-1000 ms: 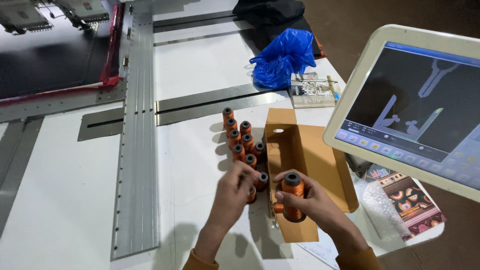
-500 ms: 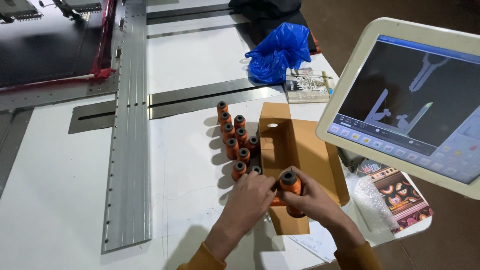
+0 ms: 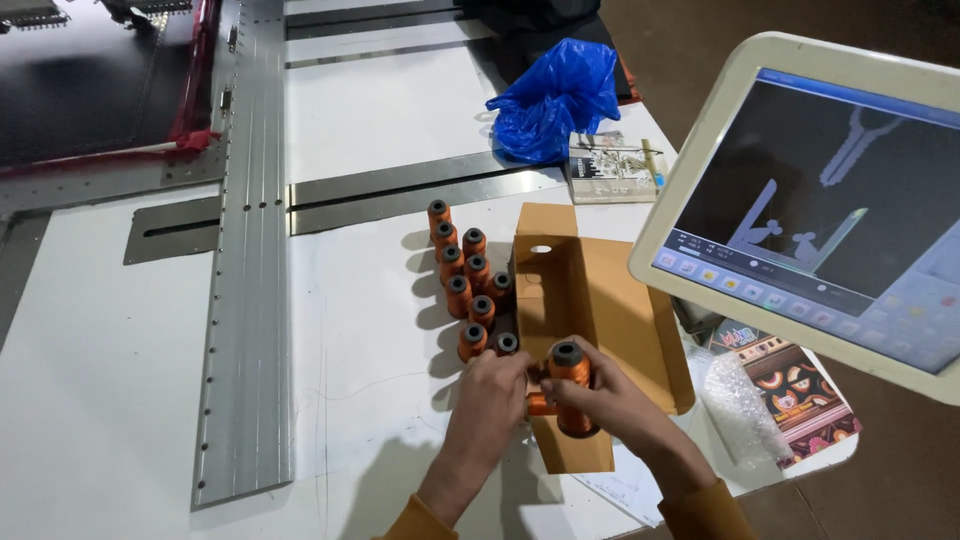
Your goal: The person places orange thread spools into a cardboard box on a table. They then move to an embroidery machine and thread a needle by hand, guiding the thread through the machine's components.
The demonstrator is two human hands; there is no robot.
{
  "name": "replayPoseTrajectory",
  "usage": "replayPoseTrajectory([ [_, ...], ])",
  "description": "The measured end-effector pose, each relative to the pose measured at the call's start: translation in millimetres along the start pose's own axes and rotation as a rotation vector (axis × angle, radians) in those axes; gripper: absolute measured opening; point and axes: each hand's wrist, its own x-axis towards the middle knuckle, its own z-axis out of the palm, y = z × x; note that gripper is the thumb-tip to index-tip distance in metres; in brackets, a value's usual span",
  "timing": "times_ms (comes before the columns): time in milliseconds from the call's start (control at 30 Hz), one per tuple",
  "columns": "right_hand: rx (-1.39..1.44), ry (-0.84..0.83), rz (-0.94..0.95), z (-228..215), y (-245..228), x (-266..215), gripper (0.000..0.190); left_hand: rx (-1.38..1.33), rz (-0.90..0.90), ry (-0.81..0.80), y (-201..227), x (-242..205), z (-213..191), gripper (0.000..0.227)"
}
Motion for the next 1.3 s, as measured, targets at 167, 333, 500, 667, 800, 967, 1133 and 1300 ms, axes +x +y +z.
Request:
replayPoseTrajectory([
  [167,-0.162,0.088,0.114,-16,-6,12,0.038,-0.126,-0.452,-0.147,-15,-9,12,0.016],
  [333,-0.445,0.067,0.049,-40,24,52,0.048,-0.195,-0.618,-0.302,-36,-27,43,0.037],
  [500,-0.709,0.177,-0.256,-63,67,99,0.054,-0.177,-0.661,-0.433,-41,-31,58,0.050],
  [667,-0.794,0.158,-0.282,-61,74,117,0.055,-0.224,-0.683,-0.432,-40,-27,52,0.047],
  [800,-0.932,0.106,-0.338,-65,93,140,0.064,-0.238,-0.710,-0.447,-38,-27,50,0.046],
  [967,-0.909,0.077,-0.244,-55,79,136,0.064,-0.231,-0.705,-0.468,-38,-26,47,0.047],
  [1133,-0.896,0.077,-0.035,-62,88,129,0.046,-0.264,-0.715,-0.480,-38,-24,46,0.042],
  [1300,-0.960,0.016,-0.230,-62,90,116,0.036,-0.304,-0.635,-0.405,-50,-29,59,0.036],
])
